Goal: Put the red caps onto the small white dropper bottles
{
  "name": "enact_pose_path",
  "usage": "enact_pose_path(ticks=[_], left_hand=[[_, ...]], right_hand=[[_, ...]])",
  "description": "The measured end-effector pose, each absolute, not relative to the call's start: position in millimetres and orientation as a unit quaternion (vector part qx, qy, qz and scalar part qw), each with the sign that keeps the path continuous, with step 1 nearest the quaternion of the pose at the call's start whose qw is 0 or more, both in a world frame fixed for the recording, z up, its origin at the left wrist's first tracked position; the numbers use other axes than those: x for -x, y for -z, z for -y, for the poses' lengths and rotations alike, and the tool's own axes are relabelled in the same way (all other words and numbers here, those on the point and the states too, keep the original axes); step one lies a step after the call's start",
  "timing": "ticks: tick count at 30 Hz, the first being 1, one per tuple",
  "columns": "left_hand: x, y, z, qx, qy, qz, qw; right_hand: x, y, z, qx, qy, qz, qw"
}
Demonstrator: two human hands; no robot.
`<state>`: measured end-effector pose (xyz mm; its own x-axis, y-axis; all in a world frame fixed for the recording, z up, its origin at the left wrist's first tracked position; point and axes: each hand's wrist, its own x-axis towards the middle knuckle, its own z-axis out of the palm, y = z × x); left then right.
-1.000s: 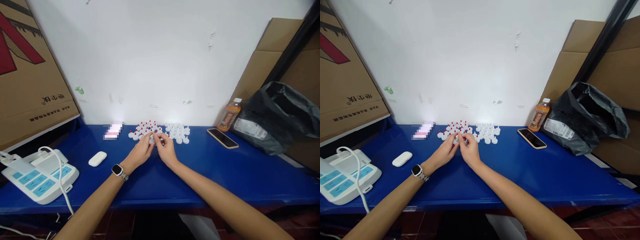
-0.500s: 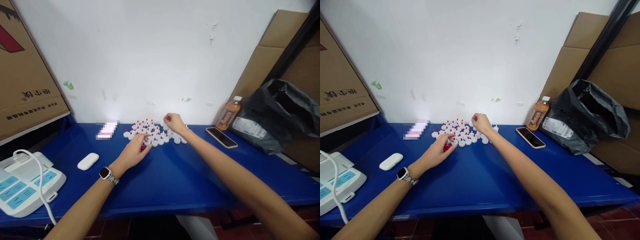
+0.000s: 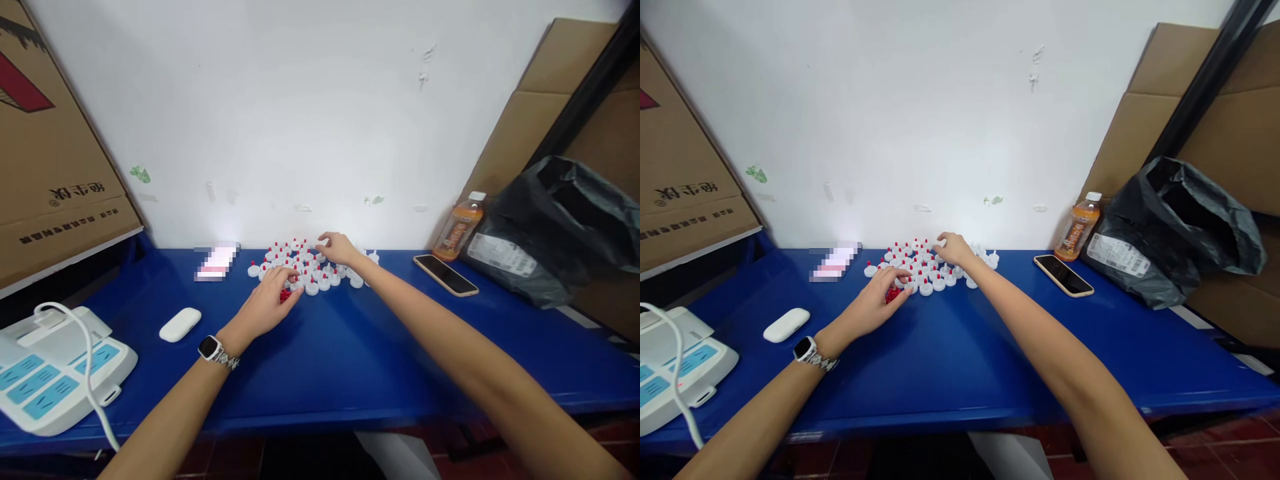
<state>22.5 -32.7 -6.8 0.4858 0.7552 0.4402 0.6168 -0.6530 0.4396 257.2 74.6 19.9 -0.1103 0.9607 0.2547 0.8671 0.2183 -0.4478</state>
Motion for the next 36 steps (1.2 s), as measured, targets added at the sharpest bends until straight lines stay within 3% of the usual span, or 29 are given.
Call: enact_pose_path(ticks=[8,12,16,20,23,26,31,36], left_hand=[[-20.8,8.2,29.5,-0.850,-0.322,-0.402,0.115],[-19.3,7.9,29.1,-0.845,-0.329,-0.406,0.113],[-20.1,3.8,31.8,-0.837,-0.367,-0.395,0.094],[-18.7,3.0,29.2,-0.850,-0.355,-0.374,0.107],[-10.6,2.3,23.5,-0.848,-0.325,-0.394,0.142],[1.1,-0.9,19.1,-0.828,-0.326,-0.431,0.146],[11.6,-3.7,18.0,-0.818,-0.321,-0.454,0.149],[10.6,-0.4,18.7,-0.824,-0.313,-0.444,0.163]], right_hand=[[-273.6,-20.9,-37.0,0.580,-0.141,0.770,0.226],[-266.1,-25.7,-25.3,0.556,-0.155,0.747,0.329],[-241.5,-27.0,-2.7,0.462,-0.258,0.717,0.454],[-209.9,-15.7,18.1,0.359,-0.342,0.720,0.485],[-196.0,-2.8,27.3,0.376,-0.305,0.719,0.499],[-193.6,8.7,34.1,0.415,-0.172,0.776,0.443],[-197.5,18.4,39.2,0.414,0.002,0.875,0.251],[-197.1,20.7,36.6,0.421,0.026,0.877,0.229]])
